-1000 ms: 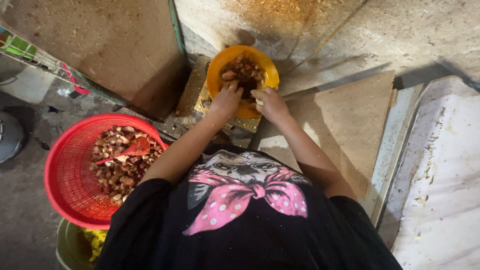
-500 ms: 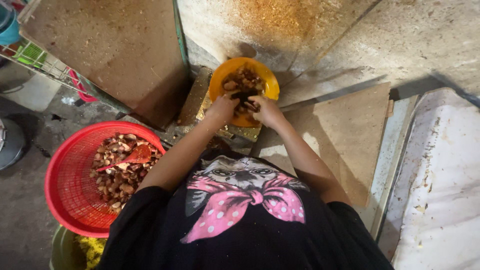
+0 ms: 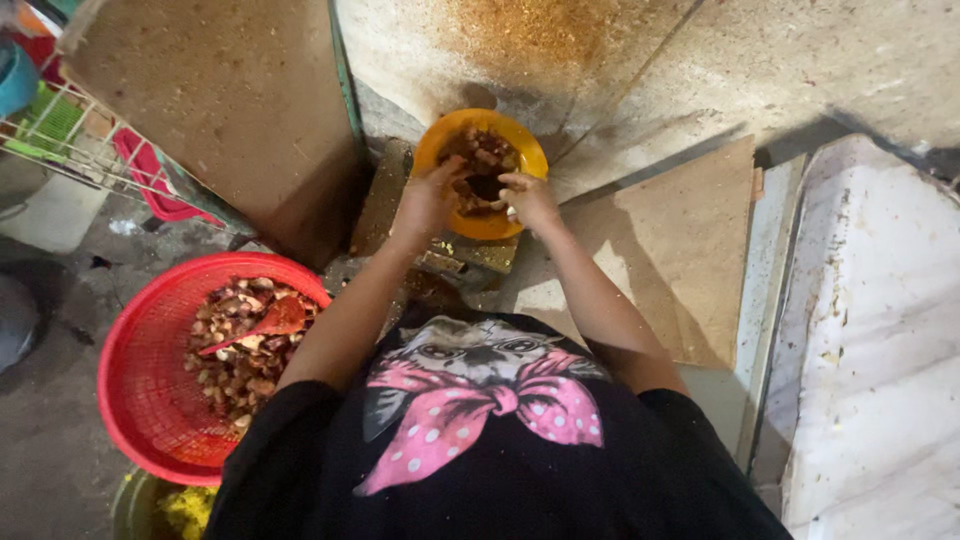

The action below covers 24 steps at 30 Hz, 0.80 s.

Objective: The person repeatedly transfers chopped nut pieces from a red basket into a yellow bowl, then into a grinder. After grinding, the person uses a red spatula to scrape the resulting paste into a metal container.

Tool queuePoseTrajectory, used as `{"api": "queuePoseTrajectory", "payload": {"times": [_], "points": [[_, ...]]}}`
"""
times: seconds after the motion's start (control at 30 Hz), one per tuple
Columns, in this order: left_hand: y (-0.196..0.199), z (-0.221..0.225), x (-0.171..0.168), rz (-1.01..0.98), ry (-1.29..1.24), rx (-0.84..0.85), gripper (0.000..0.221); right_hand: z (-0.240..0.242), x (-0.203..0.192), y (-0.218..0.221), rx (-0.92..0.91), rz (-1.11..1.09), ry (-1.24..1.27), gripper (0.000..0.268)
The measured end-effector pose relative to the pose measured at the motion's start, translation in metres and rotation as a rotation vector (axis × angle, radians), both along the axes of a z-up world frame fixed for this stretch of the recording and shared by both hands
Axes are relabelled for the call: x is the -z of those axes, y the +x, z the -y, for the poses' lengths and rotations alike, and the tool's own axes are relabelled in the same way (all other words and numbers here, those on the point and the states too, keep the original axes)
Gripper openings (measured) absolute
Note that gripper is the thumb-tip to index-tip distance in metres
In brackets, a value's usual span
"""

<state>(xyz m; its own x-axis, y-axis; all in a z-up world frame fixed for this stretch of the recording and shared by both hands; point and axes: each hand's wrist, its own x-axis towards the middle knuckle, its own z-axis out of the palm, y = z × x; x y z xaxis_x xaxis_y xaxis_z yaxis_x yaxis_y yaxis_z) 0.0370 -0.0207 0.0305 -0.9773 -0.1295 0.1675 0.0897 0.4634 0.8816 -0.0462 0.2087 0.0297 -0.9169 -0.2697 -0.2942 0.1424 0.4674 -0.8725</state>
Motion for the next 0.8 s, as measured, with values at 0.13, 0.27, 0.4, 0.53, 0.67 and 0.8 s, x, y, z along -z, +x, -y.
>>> {"api": "queuePoseTrajectory", "payload": {"times": [0.13,0.27,0.4,0.53,0.67,0.8], "points": [[0.032,0.049,-0.007,-0.210,-0.205,-0.251,0.040,0.000,0.012,-0.001,0.159,-0.003,-0.067,0.038],[0.072,0.079,-0.007,-0.161,-0.202,-0.268,0.037,0.004,0.018,-0.001,0.184,0.036,-0.124,0.036],[0.102,0.078,-0.005,-0.009,-0.005,-0.192,0.038,0.005,0.018,0.006,0.166,0.091,-0.143,0.057],[0.093,0.058,-0.007,-0.188,-0.102,-0.047,0.038,0.003,0.012,0.013,-0.327,-0.570,0.303,0.064],[0.068,0.019,-0.006,-0.072,-0.394,0.267,0.030,0.019,0.006,0.028,-0.559,-0.592,0.626,0.054],[0.053,-0.010,-0.008,0.099,-0.685,0.337,0.035,0.038,-0.010,0.039,-0.221,-0.116,0.562,0.061]]}}
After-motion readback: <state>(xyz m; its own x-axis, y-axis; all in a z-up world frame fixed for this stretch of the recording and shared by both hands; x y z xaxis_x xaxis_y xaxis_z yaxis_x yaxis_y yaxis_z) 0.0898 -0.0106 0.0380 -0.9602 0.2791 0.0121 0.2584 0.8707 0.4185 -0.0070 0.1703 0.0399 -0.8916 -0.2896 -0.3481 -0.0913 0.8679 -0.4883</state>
